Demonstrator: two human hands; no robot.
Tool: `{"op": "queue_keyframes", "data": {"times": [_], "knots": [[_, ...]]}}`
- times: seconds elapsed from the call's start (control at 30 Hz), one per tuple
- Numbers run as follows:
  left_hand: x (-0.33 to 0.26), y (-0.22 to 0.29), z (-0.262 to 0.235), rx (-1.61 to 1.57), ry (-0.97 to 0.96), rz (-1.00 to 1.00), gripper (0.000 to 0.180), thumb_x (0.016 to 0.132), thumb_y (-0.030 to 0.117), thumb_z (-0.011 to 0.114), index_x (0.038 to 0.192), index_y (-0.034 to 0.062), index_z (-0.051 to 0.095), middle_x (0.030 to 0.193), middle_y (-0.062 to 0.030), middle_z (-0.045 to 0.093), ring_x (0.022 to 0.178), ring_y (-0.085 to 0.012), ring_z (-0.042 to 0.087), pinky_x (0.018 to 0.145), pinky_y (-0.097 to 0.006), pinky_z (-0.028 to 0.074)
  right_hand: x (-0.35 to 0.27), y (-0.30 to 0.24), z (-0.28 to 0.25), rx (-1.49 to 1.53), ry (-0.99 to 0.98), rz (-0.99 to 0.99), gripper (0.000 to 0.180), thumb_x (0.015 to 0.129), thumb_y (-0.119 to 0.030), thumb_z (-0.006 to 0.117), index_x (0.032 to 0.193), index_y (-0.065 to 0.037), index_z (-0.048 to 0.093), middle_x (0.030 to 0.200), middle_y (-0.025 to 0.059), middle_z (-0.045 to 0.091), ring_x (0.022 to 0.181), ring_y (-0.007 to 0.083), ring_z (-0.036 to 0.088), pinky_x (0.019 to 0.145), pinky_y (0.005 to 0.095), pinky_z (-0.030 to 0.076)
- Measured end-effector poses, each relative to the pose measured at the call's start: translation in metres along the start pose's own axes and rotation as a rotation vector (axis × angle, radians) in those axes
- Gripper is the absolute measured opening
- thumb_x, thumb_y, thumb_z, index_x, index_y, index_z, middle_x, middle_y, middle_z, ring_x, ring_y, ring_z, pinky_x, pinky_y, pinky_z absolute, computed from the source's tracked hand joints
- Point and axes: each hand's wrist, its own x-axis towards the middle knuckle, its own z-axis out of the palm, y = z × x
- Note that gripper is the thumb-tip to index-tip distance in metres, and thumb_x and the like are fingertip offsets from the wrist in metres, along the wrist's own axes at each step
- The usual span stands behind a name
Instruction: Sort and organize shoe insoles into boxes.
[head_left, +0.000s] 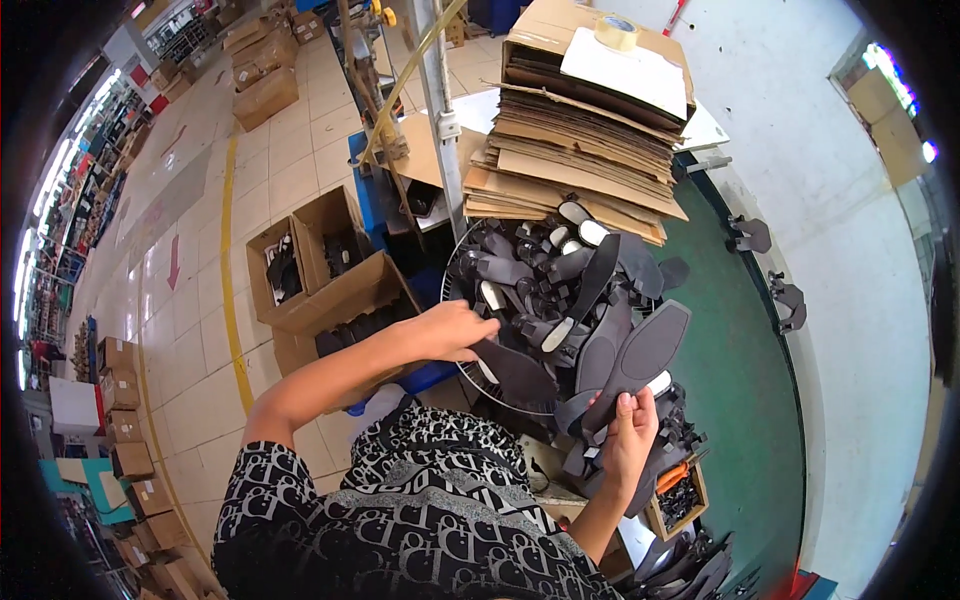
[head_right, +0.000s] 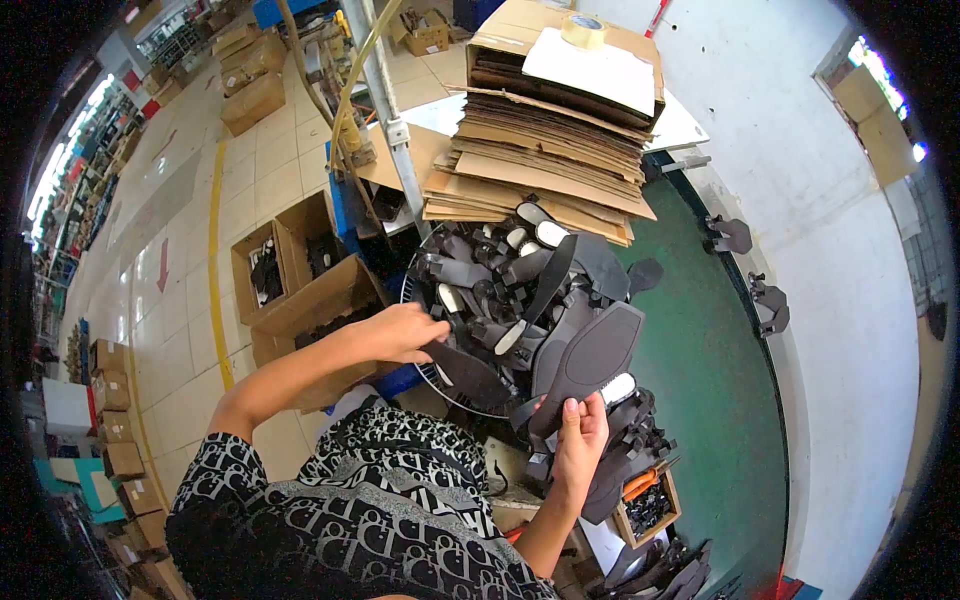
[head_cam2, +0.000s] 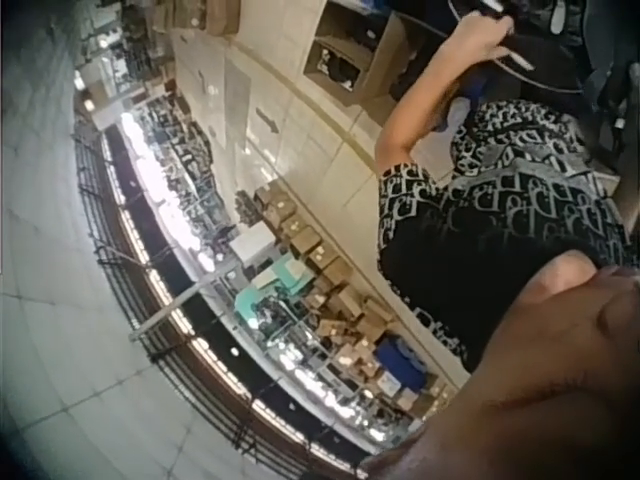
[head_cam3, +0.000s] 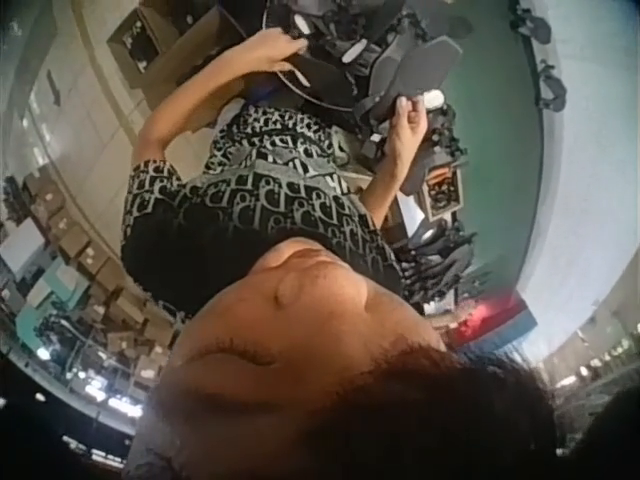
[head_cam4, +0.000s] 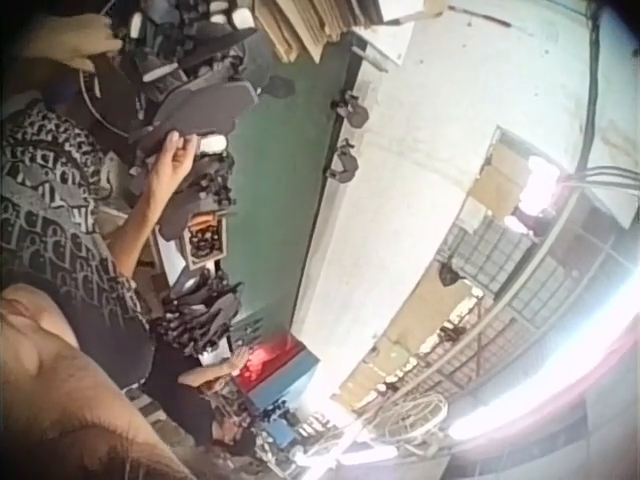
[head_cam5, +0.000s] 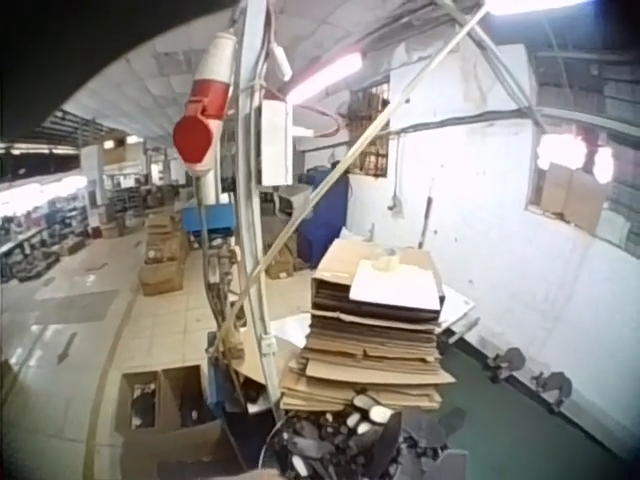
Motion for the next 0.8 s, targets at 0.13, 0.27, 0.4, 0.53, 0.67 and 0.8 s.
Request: {"op": "queue_keyframes", "data": {"times": [0.13, 0.27, 0.4, 0.53, 0.67, 0.8], "knots": [[-0.041, 0.003, -0.009, -0.703, -0.068, -0.187, 0.045, 0.082, 0.029, 0.072, 0.110, 0.0023, 0.049, 0.078, -0.0094, 0.061, 0.076, -0.0193, 0.062, 0.067, -0.032, 0.048, -0.003, -0.003, -0.007, 0.029, 0.040, 0.004, 0.026, 0.097, -0.015, 0.053, 0.117, 0.002, 0.049, 0.095, 0.0129, 0.066, 0.080, 0.0196, 0.065, 0.074, 0.0336, 0.054], [-0.047, 0.049, -0.015, -1.495, 0.380, -0.325, 0.047, 0.093, 0.018, 0.061, 0.131, 0.0033, 0.038, 0.099, -0.0100, 0.063, 0.093, -0.0199, 0.062, 0.086, -0.035, 0.049, -0.003, -0.011, -0.007, 0.099, 0.021, -0.049, 0.027, 0.098, -0.017, 0.051, 0.116, 0.002, 0.049, 0.096, 0.0158, 0.065, 0.083, 0.0231, 0.065, 0.075, 0.0374, 0.055], [0.010, 0.083, -0.010, -1.856, 0.593, -0.281, 0.036, 0.099, 0.020, 0.049, 0.131, 0.0058, 0.039, 0.109, -0.0115, 0.060, 0.098, -0.0213, 0.062, 0.085, -0.034, 0.050, -0.002, -0.019, -0.006, 0.208, 0.054, -0.041, 0.027, 0.099, -0.020, 0.048, 0.115, 0.002, 0.047, 0.097, 0.0182, 0.064, 0.085, 0.0275, 0.066, 0.076, 0.0419, 0.056], [0.080, 0.042, -0.007, -1.310, 0.655, -0.363, 0.031, 0.097, 0.017, 0.052, 0.124, 0.0015, 0.048, 0.111, -0.0117, 0.059, 0.094, -0.0230, 0.060, 0.082, -0.033, 0.048, -0.003, -0.037, -0.038, 0.260, 0.201, -0.180, 0.023, 0.101, -0.022, 0.044, 0.113, -0.003, 0.046, 0.095, 0.0156, 0.063, 0.083, 0.0254, 0.065, 0.073, 0.0408, 0.057], [0.118, 0.041, -0.025, -0.019, 0.934, -0.398, 0.035, 0.087, 0.008, 0.059, 0.119, -0.0027, 0.049, 0.117, -0.0226, 0.052, 0.106, -0.0382, 0.049, 0.093, -0.045, 0.039, -0.021, -0.043, -0.069, 0.238, 0.373, -0.258, 0.023, 0.100, -0.024, 0.046, 0.111, -0.004, 0.047, 0.093, 0.0140, 0.063, 0.079, 0.0234, 0.065, 0.072, 0.0396, 0.057], [0.136, 0.105, -0.023, -0.158, 0.533, -0.268, 0.022, 0.086, 0.018, 0.061, 0.101, 0.0015, 0.062, 0.084, -0.0123, 0.063, 0.085, -0.0294, 0.060, 0.075, -0.040, 0.049, -0.034, -0.032, -0.086, 0.203, 0.395, -0.240, 0.023, 0.100, -0.023, 0.046, 0.111, -0.002, 0.048, 0.092, 0.0148, 0.064, 0.078, 0.0233, 0.066, 0.073, 0.0394, 0.057]]}}
